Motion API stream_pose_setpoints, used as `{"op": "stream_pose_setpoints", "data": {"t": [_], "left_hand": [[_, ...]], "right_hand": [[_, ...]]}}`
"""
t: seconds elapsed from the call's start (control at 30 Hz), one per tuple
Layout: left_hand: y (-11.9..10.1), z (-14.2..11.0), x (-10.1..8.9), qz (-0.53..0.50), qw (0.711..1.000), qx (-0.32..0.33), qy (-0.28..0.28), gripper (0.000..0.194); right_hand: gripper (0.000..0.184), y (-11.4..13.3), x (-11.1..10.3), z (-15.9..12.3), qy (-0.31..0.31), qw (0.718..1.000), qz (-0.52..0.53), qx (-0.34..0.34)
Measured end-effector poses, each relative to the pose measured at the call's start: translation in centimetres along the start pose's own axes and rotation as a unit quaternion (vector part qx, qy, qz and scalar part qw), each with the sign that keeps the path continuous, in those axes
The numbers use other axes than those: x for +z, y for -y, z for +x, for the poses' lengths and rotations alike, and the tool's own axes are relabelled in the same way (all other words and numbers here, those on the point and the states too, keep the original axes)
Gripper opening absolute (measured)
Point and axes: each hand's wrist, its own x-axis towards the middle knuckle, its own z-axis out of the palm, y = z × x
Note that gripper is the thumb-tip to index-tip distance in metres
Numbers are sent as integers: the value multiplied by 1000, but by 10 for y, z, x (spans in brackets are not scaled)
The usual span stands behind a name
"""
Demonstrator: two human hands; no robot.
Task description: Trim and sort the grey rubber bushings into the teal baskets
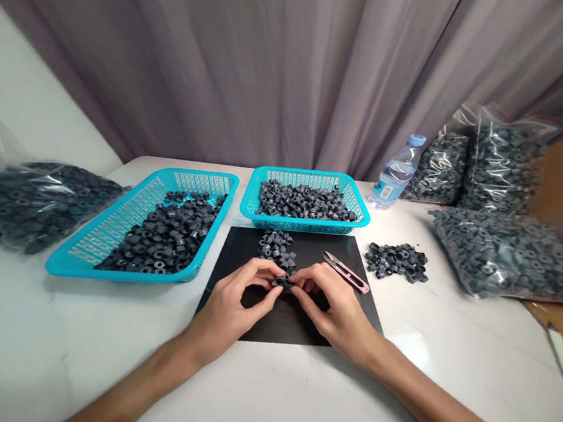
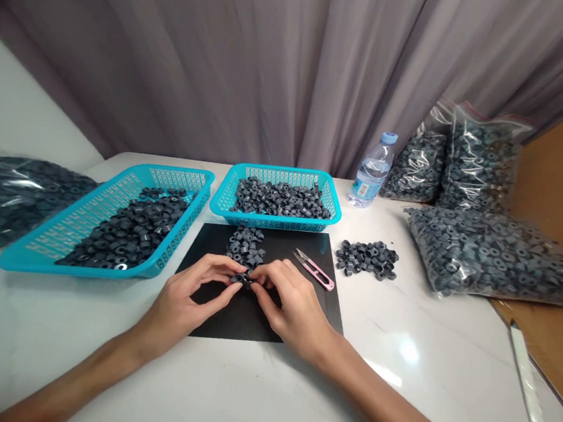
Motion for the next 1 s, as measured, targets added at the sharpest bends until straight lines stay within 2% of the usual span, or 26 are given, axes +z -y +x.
{"op": "stream_pose_setpoints", "data": {"t": [0.27, 0.7, 0.83, 1.0], "left_hand": [[-5, 0, 1, 16, 999, 20, 34, 16], [-6, 3, -3, 24, 999, 27, 10, 10], [-4, 4, -2, -7, 1000, -15, 15, 11], [-1, 8, -5, -122, 986, -112, -8, 16]], "right_hand": [[8, 2, -1, 1, 4, 999, -24, -33], [17, -2, 3, -2, 4, 999, -37, -28], [20, 0, 3, -2, 4, 999, -26, -27], [19, 2, 2, -1, 0, 999, -26, -38]]}}
